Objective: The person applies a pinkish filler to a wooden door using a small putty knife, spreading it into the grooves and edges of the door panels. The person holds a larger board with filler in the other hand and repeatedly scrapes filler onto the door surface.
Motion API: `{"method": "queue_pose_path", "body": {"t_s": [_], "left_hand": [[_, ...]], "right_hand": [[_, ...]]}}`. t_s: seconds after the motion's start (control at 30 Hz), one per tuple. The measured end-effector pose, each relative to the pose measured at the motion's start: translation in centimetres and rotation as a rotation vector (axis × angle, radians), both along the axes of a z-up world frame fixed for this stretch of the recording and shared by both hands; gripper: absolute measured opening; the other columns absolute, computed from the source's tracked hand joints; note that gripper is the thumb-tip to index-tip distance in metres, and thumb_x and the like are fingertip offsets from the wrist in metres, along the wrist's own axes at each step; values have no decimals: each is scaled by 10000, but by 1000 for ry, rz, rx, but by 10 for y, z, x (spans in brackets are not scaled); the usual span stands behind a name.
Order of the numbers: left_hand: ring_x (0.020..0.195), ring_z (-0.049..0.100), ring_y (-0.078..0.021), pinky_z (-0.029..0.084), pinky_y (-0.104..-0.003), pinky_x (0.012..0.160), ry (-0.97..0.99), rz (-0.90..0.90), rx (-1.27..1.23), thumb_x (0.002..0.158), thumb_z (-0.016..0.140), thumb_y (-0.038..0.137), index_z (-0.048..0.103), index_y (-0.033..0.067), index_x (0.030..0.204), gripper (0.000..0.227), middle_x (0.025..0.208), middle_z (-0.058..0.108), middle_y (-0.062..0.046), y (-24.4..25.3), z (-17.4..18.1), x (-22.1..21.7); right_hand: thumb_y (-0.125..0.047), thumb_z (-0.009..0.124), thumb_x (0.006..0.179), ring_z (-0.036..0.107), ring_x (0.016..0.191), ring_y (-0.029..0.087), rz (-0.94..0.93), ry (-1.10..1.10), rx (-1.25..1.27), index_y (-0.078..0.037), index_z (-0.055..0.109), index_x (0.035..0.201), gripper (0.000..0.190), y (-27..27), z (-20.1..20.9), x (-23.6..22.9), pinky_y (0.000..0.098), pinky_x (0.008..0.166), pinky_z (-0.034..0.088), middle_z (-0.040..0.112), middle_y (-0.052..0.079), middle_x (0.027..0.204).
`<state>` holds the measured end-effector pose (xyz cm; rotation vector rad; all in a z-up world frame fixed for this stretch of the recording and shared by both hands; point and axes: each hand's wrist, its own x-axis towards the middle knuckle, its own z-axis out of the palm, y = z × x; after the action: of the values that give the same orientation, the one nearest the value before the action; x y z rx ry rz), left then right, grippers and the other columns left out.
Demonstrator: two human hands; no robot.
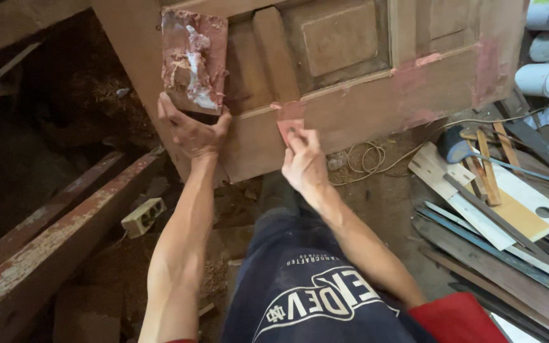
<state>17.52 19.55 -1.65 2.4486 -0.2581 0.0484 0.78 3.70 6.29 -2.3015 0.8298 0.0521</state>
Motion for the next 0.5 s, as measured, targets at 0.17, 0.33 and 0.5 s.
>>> {"method": "queue_pose_path", "body": {"t_s": [0.17,0.33,0.5], "left_hand": [[1443,391,-455,434,-502,1205,-13,-10,-19,660,1004,384,151,50,1598,1312,1541,333,-258,1,1,-2],[1426,399,-454,434,-503,1177,25,17,-14,589,1007,387,179,67,1574,1326,1533,344,-258,0,0,1],[1430,428,-428,477,-464,1150,74,35,-91,571,1009,395,191,77,1570,1330,1557,356,-230,0,-6,-3]], "right_hand": [[-29,690,870,660,1070,397,-71,-44,-43,35,677,1217,353,-21,-1,17,413,916,574,585,245,1234],[-42,706,849,684,1067,376,53,129,116,-33,734,1147,299,-23,28,44,408,943,558,651,230,1162],[46,597,957,680,1203,380,389,-288,66,7,637,1271,319,-38,50,87,415,1038,571,674,223,1299]]}}
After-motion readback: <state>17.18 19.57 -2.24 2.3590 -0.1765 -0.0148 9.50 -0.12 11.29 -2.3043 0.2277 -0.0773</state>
